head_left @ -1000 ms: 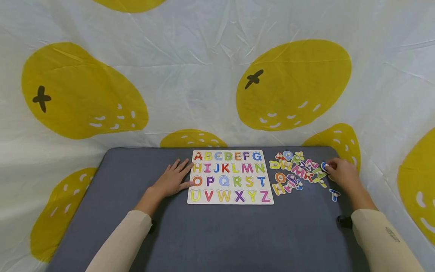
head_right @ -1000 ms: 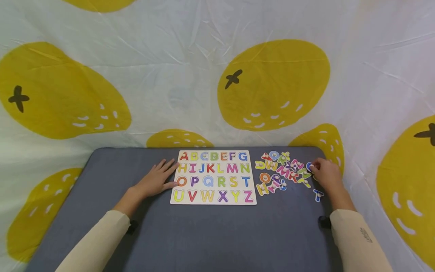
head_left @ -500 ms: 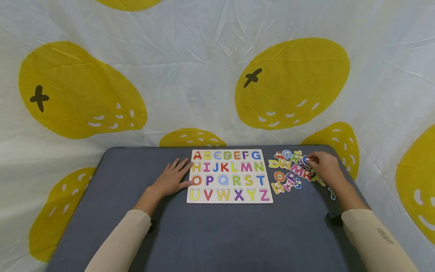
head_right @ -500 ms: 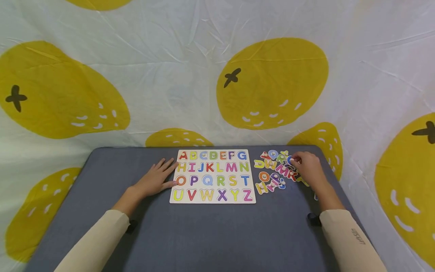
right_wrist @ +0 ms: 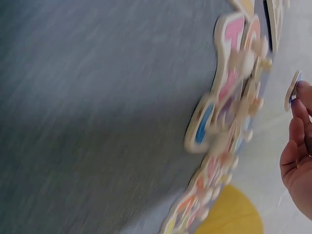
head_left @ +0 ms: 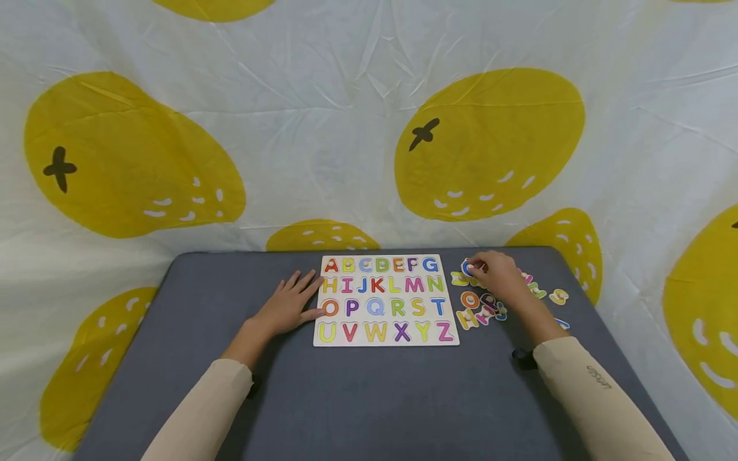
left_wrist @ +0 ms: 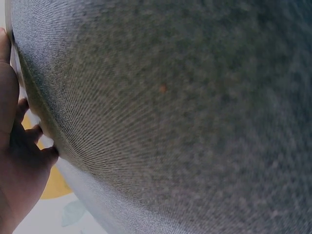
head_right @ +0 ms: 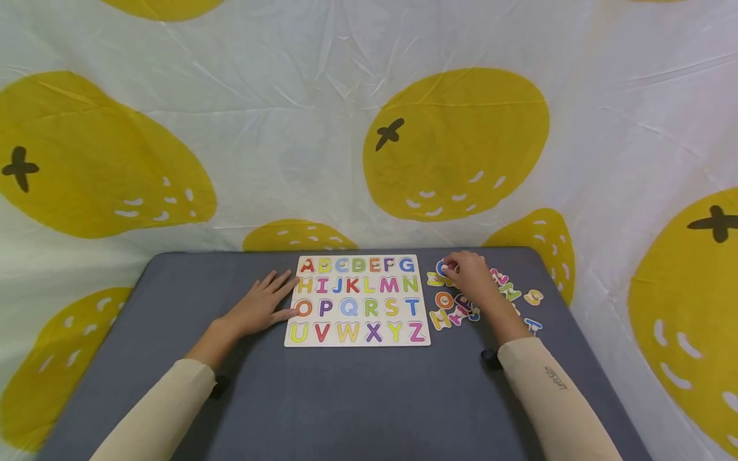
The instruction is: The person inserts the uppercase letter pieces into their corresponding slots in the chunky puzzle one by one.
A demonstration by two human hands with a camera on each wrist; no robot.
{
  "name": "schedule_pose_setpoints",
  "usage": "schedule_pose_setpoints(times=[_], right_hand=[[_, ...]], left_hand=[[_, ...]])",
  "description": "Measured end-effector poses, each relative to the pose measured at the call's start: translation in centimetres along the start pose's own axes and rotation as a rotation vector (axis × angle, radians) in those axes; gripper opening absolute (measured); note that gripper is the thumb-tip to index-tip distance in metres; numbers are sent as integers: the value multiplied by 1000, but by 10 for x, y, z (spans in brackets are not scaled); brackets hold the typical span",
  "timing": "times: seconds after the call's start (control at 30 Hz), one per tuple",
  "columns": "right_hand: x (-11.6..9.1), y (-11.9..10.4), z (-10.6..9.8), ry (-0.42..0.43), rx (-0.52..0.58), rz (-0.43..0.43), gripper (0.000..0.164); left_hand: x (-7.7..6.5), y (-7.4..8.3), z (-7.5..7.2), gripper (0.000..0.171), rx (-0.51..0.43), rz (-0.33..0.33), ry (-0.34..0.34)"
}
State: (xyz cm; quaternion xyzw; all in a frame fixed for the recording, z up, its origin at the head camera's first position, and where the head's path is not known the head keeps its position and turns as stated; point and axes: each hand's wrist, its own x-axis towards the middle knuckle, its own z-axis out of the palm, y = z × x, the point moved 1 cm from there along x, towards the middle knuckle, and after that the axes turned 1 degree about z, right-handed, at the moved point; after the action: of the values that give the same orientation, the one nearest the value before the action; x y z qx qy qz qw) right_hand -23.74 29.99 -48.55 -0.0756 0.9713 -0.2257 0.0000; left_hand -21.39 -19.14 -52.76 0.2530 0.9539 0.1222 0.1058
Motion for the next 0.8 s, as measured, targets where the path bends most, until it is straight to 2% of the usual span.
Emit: schedule_pose_setpoints(times=[0.23,0.5,0.7,0.8], right_hand=[[24,-20,24,-69,7,-2,21],[48,-43,37,-106,-48,-50,18],[54,-50,44,-163,-65,-7,21],[55,-54,46,-169,-70,-17,21]], left_hand=[[-3,0,0,86,-24,1,4],[-2,0,0,86,-22,5,14],[-1,0,1,86,-21,6,-2],[-1,0,2,86,-14,7,-4]])
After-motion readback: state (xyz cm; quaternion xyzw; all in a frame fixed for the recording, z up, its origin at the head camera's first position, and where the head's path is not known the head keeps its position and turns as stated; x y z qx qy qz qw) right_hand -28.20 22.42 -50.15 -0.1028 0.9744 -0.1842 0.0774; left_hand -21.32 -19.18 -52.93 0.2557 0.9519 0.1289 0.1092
